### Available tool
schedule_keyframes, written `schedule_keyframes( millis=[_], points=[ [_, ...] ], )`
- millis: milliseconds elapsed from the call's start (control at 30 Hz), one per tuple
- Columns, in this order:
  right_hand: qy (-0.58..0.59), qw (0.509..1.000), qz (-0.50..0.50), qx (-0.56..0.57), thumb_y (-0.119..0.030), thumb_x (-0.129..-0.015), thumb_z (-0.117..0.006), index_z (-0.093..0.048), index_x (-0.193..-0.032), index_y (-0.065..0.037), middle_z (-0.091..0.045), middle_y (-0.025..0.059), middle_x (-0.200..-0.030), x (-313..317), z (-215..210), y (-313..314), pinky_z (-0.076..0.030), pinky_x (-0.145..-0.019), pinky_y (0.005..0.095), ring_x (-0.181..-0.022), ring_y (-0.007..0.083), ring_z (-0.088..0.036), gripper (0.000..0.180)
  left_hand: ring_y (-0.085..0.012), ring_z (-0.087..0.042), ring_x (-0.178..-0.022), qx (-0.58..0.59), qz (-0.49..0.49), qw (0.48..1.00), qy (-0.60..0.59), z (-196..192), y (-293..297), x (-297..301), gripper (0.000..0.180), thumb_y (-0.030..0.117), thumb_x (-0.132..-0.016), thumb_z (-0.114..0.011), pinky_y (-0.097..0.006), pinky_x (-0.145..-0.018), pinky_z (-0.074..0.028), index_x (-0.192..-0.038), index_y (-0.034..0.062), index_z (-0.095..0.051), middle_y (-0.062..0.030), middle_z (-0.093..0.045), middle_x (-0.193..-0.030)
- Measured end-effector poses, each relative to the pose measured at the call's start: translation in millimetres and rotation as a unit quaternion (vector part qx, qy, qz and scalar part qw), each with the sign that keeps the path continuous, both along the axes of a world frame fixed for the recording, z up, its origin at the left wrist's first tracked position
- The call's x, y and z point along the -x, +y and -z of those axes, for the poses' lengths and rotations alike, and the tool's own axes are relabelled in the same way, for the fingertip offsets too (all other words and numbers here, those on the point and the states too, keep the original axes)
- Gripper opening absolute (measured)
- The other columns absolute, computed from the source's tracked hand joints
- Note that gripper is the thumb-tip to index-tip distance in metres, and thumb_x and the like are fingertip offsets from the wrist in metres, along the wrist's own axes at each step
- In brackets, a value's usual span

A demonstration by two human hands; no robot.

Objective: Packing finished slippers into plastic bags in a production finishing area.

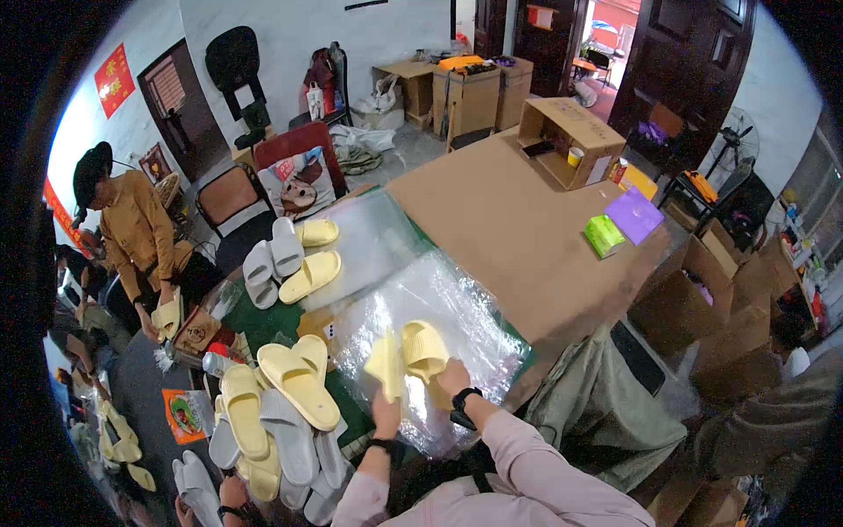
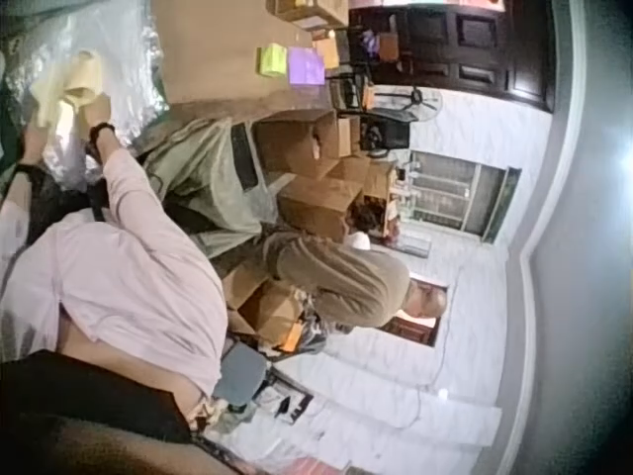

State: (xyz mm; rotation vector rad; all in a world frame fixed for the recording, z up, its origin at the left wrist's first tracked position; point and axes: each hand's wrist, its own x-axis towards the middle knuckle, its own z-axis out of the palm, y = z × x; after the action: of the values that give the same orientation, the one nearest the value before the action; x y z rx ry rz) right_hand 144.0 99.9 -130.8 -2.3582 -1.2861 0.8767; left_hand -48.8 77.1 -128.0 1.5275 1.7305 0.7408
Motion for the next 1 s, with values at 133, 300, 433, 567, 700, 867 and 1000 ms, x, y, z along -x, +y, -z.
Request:
schedule_keyframes(
  millis=[133, 300, 433, 567, 700, 867, 1000],
  points=[
    [0.188, 0.970, -0.040, -0.149, -0.025, -0.079, -0.066, -0.055, -0.111, -0.001, -0.063, 0.0173, -0.098, -15.3, -22.1, -15.3, -0.049, -0.075, 0.0370, -0.080, 0.0281, -0.062, 0.042, -0.0216, -0.063, -0.082, 0.208, -0.142, 0.753, -0.609, -57.3, -10.7, 27.4, 0.027, 0.016, -0.089, -0.054, -0.030, -0.064, -0.053, -0.113, 0.0024, -0.052, -0.0102, -0.063, -0.091],
    [0.546, 0.821, 0.078, -0.149, -0.018, -0.088, -0.058, -0.050, -0.115, -0.001, -0.061, 0.0055, -0.097, -15.7, -88.8, -30.3, -0.049, -0.071, 0.0267, -0.082, 0.0111, -0.059, 0.033, -0.0073, -0.044, -0.049, 0.308, -0.043, 0.366, -0.877, -37.0, -35.8, 47.2, 0.040, 0.026, -0.094, -0.041, -0.020, -0.044, -0.038, -0.132, 0.0136, -0.040, -0.0019, -0.042, -0.066],
    [0.507, 0.843, 0.080, -0.161, -0.019, -0.086, -0.061, -0.046, -0.118, 0.000, -0.060, 0.0061, -0.095, -40.6, -99.8, -30.2, -0.049, -0.070, 0.0265, -0.083, 0.0112, -0.058, 0.040, -0.0153, -0.049, -0.054, 0.399, -0.047, 0.521, -0.753, -71.2, -22.2, -23.8, 0.039, 0.024, -0.092, -0.044, -0.024, -0.056, -0.046, -0.129, 0.0096, -0.043, -0.0062, -0.050, -0.071],
    [0.312, 0.937, -0.020, -0.159, -0.017, -0.081, -0.062, -0.044, -0.120, 0.003, -0.060, 0.0164, -0.101, -57.0, -77.9, -17.4, -0.048, -0.077, 0.0337, -0.092, 0.0261, -0.060, 0.047, -0.0288, -0.044, -0.116, 0.056, 0.148, 0.951, -0.267, 10.9, -25.9, -25.8, 0.043, 0.019, -0.081, -0.061, -0.042, -0.093, -0.040, -0.118, 0.0011, -0.049, -0.0171, -0.047, -0.124],
    [-0.041, 0.967, -0.125, -0.216, -0.011, -0.073, -0.055, -0.050, -0.119, 0.000, -0.048, 0.0256, -0.117, -47.3, -42.4, -24.7, -0.042, -0.087, 0.0421, -0.102, 0.0388, -0.051, 0.048, -0.0387, -0.024, -0.130, -0.078, 0.255, 0.950, 0.160, 12.1, -60.7, -27.7, 0.054, 0.024, -0.074, -0.063, -0.052, -0.104, -0.023, -0.121, 0.0015, -0.049, -0.0217, -0.030, -0.139],
    [-0.007, 0.971, -0.215, -0.107, -0.028, -0.072, -0.056, -0.067, -0.094, -0.009, -0.038, 0.0325, -0.123, 0.7, -14.7, -34.3, -0.029, -0.100, 0.0483, -0.117, 0.0496, -0.032, 0.031, -0.0401, -0.019, -0.132, -0.050, 0.351, 0.876, 0.327, 14.4, -72.5, -30.9, 0.066, 0.035, -0.075, -0.061, -0.054, -0.106, -0.017, -0.129, 0.0036, -0.041, -0.0210, -0.026, -0.141],
    [-0.043, 0.969, -0.227, -0.092, -0.033, -0.075, -0.053, -0.067, -0.095, -0.009, -0.034, 0.0341, -0.126, 24.9, 2.3, -5.8, -0.023, -0.102, 0.0507, -0.128, 0.0504, -0.017, 0.034, -0.0324, -0.021, -0.134, -0.034, 0.405, 0.839, 0.362, 20.2, -59.7, -25.3, 0.070, 0.044, -0.081, -0.053, -0.051, -0.106, -0.017, -0.137, 0.0064, -0.033, -0.0183, -0.026, -0.143]
  ],
)
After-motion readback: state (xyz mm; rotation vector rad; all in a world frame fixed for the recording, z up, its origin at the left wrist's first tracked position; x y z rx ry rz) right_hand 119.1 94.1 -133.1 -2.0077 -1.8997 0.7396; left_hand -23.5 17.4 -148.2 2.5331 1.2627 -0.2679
